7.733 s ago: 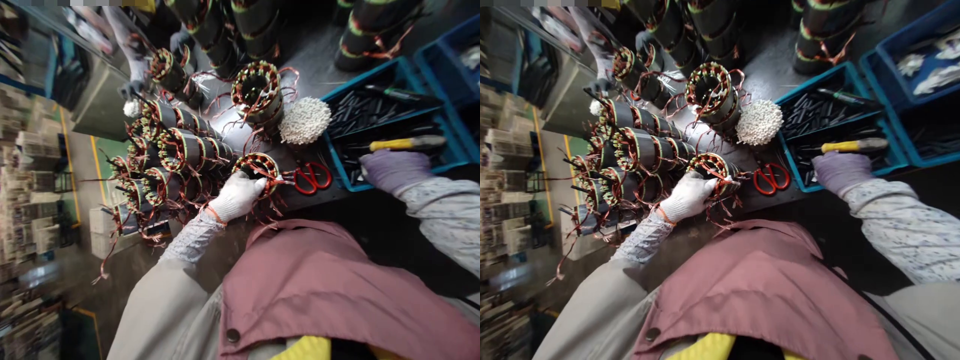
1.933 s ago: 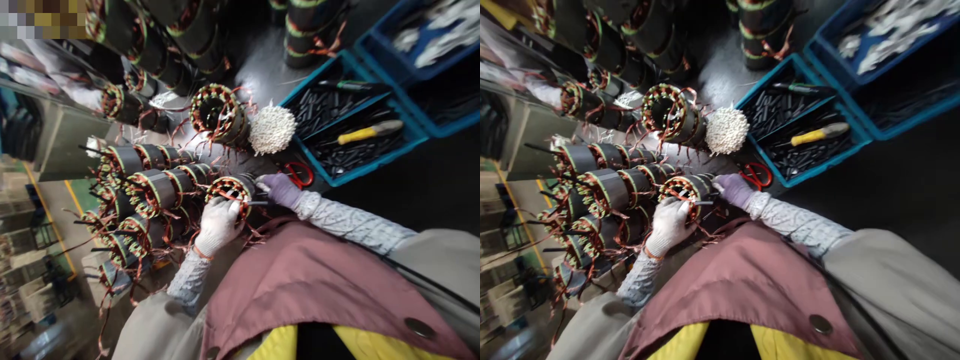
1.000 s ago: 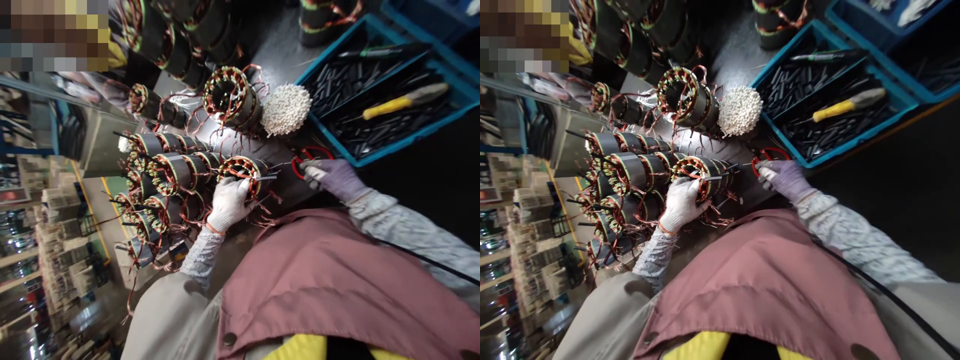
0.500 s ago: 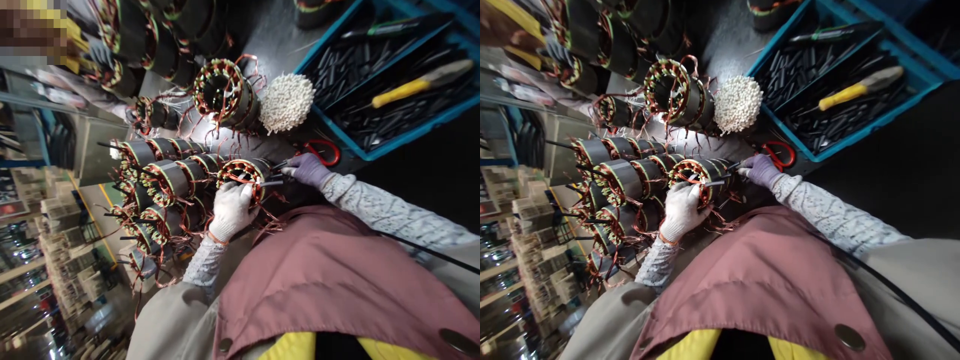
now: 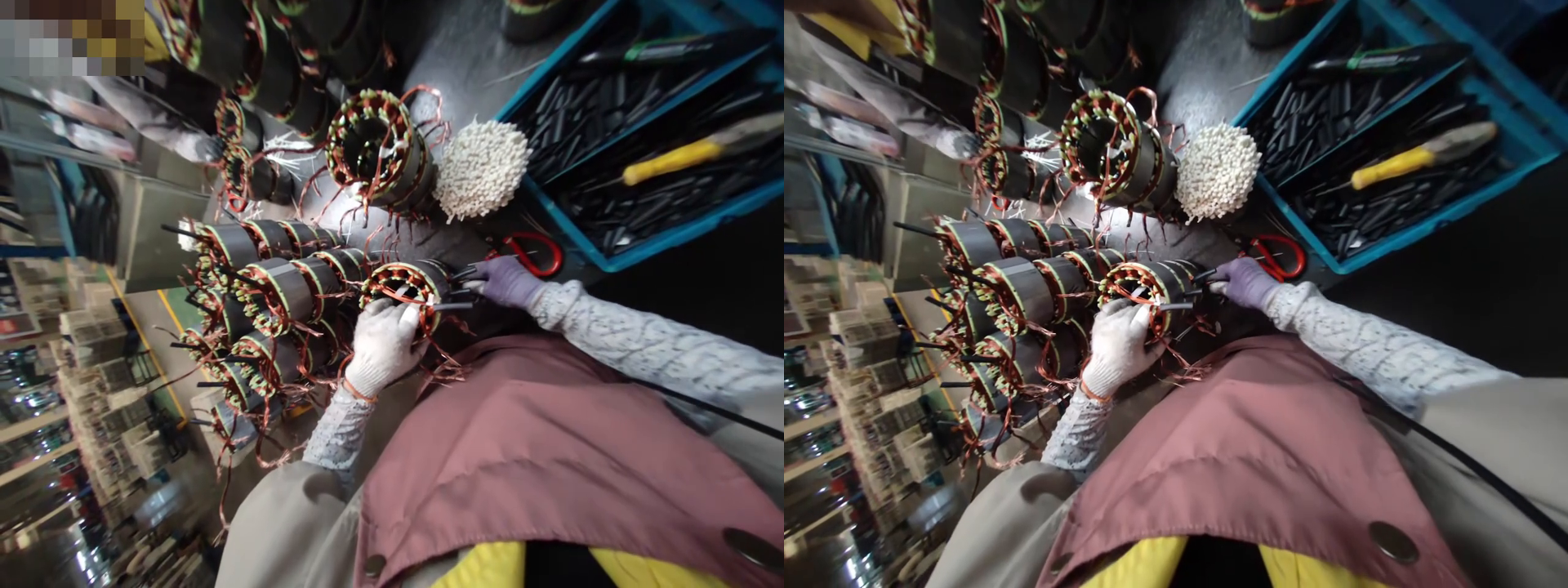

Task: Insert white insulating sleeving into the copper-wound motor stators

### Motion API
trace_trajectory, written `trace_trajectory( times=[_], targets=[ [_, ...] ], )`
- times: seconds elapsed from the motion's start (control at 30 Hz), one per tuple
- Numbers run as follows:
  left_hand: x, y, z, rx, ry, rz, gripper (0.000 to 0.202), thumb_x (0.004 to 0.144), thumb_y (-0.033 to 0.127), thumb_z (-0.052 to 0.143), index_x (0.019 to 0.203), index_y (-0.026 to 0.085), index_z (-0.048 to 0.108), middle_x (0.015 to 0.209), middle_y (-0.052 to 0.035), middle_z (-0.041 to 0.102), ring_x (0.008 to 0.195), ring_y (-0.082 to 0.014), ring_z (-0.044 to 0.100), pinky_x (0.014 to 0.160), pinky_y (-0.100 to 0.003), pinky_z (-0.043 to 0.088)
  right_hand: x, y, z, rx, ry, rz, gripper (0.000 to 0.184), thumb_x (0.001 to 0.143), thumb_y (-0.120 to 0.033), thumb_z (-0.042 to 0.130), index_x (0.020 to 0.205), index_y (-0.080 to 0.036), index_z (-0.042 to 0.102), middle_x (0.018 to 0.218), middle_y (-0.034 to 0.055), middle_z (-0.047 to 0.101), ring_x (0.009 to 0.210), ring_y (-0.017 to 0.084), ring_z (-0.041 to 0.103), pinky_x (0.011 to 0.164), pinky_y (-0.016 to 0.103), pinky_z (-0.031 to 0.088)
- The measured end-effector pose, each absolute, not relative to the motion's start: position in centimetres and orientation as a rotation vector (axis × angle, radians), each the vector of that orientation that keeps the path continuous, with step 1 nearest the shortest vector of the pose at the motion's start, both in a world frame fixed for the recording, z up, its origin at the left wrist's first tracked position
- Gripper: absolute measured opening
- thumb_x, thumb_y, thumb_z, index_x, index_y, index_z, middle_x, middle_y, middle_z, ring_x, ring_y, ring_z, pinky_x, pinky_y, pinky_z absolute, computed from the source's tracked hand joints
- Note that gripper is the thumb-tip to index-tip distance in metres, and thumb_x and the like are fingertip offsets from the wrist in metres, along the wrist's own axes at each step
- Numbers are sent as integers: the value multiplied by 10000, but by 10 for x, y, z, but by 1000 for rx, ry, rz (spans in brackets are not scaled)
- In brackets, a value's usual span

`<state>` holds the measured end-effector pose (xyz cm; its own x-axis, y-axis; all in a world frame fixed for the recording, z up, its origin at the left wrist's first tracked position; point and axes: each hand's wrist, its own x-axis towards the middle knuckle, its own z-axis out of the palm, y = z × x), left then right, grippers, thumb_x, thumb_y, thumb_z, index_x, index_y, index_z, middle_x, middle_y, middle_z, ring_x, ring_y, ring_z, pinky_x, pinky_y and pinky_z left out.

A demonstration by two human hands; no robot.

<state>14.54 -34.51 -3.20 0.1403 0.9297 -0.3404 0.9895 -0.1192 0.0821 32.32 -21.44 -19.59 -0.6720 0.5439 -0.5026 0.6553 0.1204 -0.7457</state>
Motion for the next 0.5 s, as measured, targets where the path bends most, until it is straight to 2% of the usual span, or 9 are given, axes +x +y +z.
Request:
trace_trajectory(
  times=[0.1, 0.27, 0.43, 0.5],
  targets=[
    [146, -346, -33, 2151, 1868, -281, 404, 824, 360, 624, 1175, 161, 646, 880, -88, 736, 887, -228, 701, 926, -380, 483, 330, -212, -193, 1338, 2226, -1663, 267, 794, -239, 641, 1011, -224, 796, 907, 1, 774, 846, 185, 712, 805, 252, 556],
    [146, -346, -31, 2102, 1879, -311, 378, 806, 348, 643, 1139, 169, 656, 880, -91, 737, 889, -240, 699, 919, -400, 487, 317, -213, -185, 1227, 2218, -1492, 215, 802, -232, 633, 936, -195, 796, 835, 21, 768, 836, 205, 714, 800, 269, 553],
    [149, -344, -32, 2062, 1912, -313, 374, 784, 354, 666, 1111, 173, 659, 882, -87, 742, 874, -241, 701, 915, -403, 483, 312, -221, -187, 1160, 2350, -1471, 256, 830, -193, 593, 1017, -204, 768, 1007, 28, 767, 940, 192, 710, 851, 252, 540],
    [159, -341, -36, 2011, 1977, -286, 400, 787, 366, 664, 1137, 172, 651, 900, -86, 746, 882, -238, 703, 912, -397, 483, 310, -223, -189, 1149, 2455, -1395, 228, 824, -174, 581, 950, -183, 771, 948, 70, 768, 884, 217, 714, 811, 271, 546]
  ],
)
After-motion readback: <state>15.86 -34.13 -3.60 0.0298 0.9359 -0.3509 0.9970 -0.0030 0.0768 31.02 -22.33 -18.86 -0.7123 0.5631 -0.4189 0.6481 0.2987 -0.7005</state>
